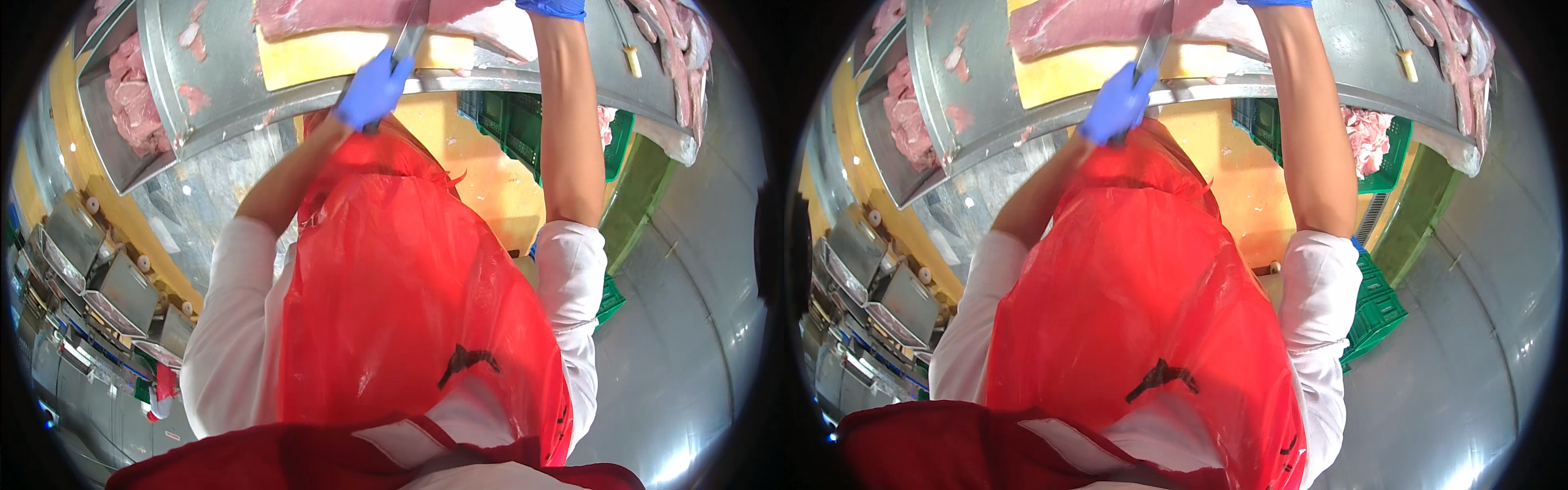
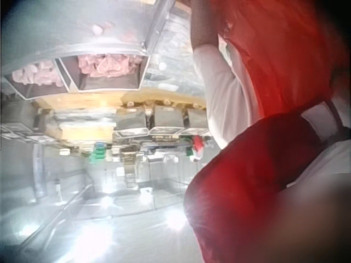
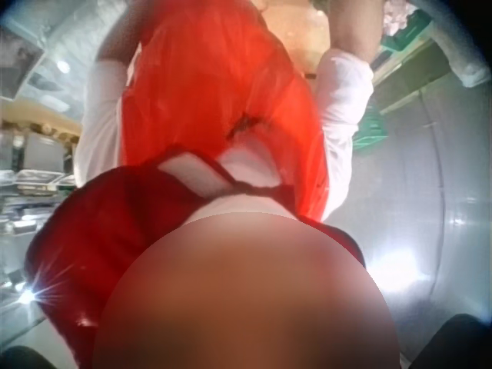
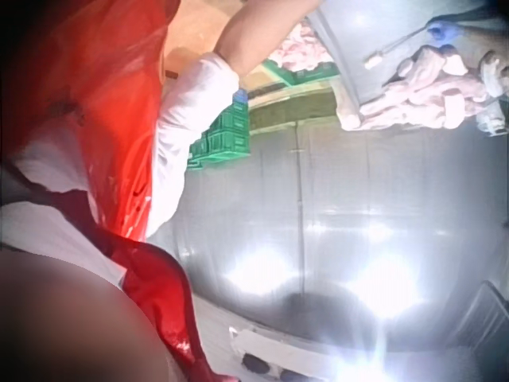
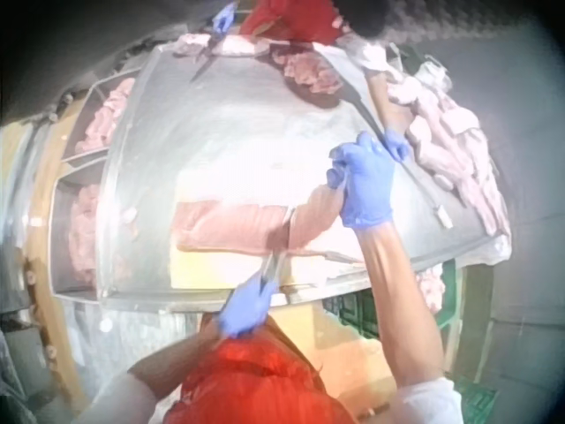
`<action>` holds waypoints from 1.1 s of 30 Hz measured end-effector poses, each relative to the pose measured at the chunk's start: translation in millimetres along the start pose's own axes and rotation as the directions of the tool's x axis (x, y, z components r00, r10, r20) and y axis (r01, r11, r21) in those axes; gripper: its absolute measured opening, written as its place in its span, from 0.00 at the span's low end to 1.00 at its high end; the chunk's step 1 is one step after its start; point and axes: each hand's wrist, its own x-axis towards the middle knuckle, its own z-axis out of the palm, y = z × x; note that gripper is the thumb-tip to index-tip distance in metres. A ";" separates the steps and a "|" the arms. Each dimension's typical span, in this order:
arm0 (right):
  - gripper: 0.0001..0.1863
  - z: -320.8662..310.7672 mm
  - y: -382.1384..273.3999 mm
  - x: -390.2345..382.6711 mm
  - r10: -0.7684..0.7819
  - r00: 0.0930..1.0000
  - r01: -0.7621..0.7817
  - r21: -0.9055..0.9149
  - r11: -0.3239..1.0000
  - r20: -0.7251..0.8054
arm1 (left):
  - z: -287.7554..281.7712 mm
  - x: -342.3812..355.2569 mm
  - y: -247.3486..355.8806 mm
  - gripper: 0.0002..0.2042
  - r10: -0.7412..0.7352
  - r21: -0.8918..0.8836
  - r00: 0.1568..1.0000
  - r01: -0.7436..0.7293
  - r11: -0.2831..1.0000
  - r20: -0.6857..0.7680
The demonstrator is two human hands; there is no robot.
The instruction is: The person trims fat and connective tissue from large pieces of raw meat using a knife on a yellow cutting board. They repeatedly reposition the meat, remove trimmed pieces, and place them into a green basket. The work continues with multiple pieces of meat throughout the clip.
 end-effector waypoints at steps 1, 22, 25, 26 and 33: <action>0.08 -8.8 -4.2 -1.5 0.006 1.000 -0.006 0.011 1.000 -0.022 | 2.3 -18.8 11.9 0.24 -0.132 -0.039 0.988 0.135 0.990 0.081; 0.10 -87.9 -54.5 12.2 -0.091 0.988 0.069 0.177 0.982 0.123 | 76.5 41.5 45.0 0.21 -0.030 0.083 0.999 0.033 0.996 -0.041; 0.10 -93.6 -72.3 -2.4 -0.113 0.994 0.113 0.059 0.992 -0.016 | 98.7 22.0 27.0 0.16 0.157 0.402 0.987 -0.129 0.907 -0.038; 0.10 -100.8 -82.2 1.7 -0.140 0.990 0.141 0.075 0.987 -0.022 | 107.4 12.1 18.2 0.15 0.299 0.545 0.954 -0.247 0.801 -0.007; 0.09 -155.4 -76.5 6.3 -0.042 0.999 0.031 0.260 0.965 0.034 | 130.2 43.9 44.6 0.19 0.084 0.273 0.992 -0.056 0.960 -0.090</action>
